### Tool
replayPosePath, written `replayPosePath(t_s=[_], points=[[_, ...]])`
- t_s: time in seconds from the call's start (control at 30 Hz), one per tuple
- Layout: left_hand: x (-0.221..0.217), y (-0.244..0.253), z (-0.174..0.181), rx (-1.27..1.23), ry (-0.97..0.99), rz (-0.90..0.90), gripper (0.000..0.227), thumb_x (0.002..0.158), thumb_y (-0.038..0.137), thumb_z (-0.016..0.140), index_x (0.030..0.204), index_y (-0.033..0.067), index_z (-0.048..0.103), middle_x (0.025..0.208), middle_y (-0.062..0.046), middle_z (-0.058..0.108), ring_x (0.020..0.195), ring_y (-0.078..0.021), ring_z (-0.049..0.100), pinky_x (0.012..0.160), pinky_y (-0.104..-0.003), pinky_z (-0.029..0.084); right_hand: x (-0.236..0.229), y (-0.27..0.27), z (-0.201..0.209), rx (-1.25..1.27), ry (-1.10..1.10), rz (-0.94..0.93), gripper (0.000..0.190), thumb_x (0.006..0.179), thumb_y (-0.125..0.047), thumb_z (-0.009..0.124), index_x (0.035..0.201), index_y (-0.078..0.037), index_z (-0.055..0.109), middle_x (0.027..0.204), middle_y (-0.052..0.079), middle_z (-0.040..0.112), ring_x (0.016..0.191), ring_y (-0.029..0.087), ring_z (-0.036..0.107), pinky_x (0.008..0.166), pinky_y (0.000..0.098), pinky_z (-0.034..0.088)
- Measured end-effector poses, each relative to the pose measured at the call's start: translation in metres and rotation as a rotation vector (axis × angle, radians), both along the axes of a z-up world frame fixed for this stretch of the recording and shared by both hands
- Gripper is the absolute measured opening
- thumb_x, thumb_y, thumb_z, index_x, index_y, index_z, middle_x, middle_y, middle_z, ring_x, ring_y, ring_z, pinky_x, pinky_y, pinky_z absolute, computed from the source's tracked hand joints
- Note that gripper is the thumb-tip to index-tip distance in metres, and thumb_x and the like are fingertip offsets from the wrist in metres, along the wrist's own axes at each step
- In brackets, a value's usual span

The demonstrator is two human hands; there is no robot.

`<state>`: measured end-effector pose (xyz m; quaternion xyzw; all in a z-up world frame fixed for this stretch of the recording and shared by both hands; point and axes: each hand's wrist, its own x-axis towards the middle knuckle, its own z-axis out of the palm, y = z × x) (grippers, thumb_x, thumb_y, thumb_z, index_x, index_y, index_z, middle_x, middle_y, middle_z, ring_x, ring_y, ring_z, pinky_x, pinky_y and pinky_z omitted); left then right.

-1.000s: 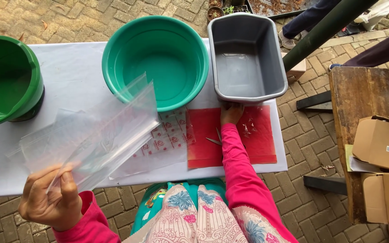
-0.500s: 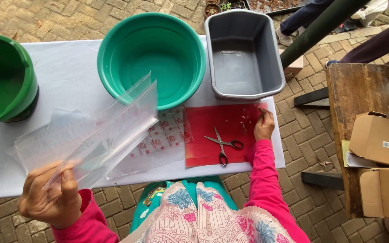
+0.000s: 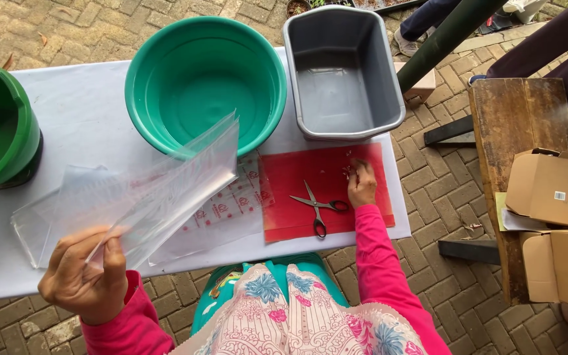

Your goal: Cutting and preparing clear plastic sleeves or bags using scissors at a work table.

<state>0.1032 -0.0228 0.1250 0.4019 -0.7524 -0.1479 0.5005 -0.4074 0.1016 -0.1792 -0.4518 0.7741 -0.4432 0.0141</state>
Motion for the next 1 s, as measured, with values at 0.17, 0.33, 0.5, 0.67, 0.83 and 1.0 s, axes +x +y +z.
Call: replayPosePath(t_s=[0.17, 0.33, 0.5, 0.67, 0.83, 1.0], points=[[-0.007, 0.001, 0.002, 0.006, 0.007, -0.006, 0.006, 0.103, 0.000, 0.070, 0.104, -0.0023, 0.075, 0.103, -0.012, 0.075, 0.090, -0.0160, 0.070, 0.082, -0.025, 0.057, 0.011, -0.028, 0.041, 0.146, 0.107, -0.011, 0.051, 0.088, -0.029, 0.074, 0.128, 0.002, 0.064, 0.132, 0.023, 0.059, 0.123, 0.044, 0.056, 0.105, 0.0487, 0.045], [-0.011, 0.003, 0.005, 0.009, 0.011, -0.004, 0.005, 0.101, 0.000, 0.070, 0.101, -0.0029, 0.074, 0.101, -0.012, 0.075, 0.088, -0.0161, 0.070, 0.081, -0.025, 0.056, 0.019, -0.035, 0.022, 0.291, 0.310, 0.090, 0.066, 0.074, -0.043, 0.085, 0.118, 0.002, 0.065, 0.120, 0.025, 0.058, 0.117, 0.049, 0.053, 0.104, 0.0535, 0.041], [-0.001, 0.006, -0.003, 0.007, 0.026, 0.020, 0.007, 0.104, 0.004, 0.072, 0.101, -0.0031, 0.073, 0.101, -0.013, 0.074, 0.087, -0.0161, 0.069, 0.079, -0.025, 0.056, -0.008, 0.002, -0.013, 0.115, 0.309, 0.063, 0.011, 0.084, -0.001, 0.067, 0.095, 0.000, 0.067, 0.104, 0.020, 0.064, 0.100, 0.041, 0.058, 0.087, 0.0491, 0.051], [-0.002, 0.013, 0.000, 0.019, -0.002, 0.033, 0.006, 0.103, 0.001, 0.069, 0.103, -0.0029, 0.074, 0.102, -0.012, 0.075, 0.088, -0.0158, 0.070, 0.082, -0.025, 0.056, -0.023, 0.044, 0.021, 0.060, 0.090, -0.044, 0.011, 0.096, 0.000, 0.062, 0.104, -0.002, 0.068, 0.109, 0.016, 0.067, 0.106, 0.034, 0.064, 0.094, 0.0439, 0.053], [-0.005, 0.009, -0.003, 0.013, 0.004, 0.026, 0.006, 0.103, 0.001, 0.069, 0.103, -0.0023, 0.074, 0.103, -0.013, 0.074, 0.090, -0.0158, 0.071, 0.082, -0.025, 0.057, -0.025, 0.057, 0.046, 0.147, -0.215, -0.100, 0.041, 0.088, 0.003, 0.051, 0.126, -0.003, 0.065, 0.122, 0.014, 0.066, 0.111, 0.029, 0.066, 0.101, 0.0393, 0.054], [-0.017, 0.006, -0.001, 0.006, -0.009, 0.005, 0.006, 0.103, 0.001, 0.070, 0.104, -0.0020, 0.075, 0.103, -0.013, 0.075, 0.090, -0.0161, 0.071, 0.082, -0.025, 0.057, -0.002, 0.038, 0.052, 0.346, 0.229, 0.106, 0.067, 0.065, -0.001, 0.070, 0.131, 0.005, 0.059, 0.130, 0.023, 0.058, 0.118, 0.042, 0.052, 0.100, 0.0484, 0.043]])
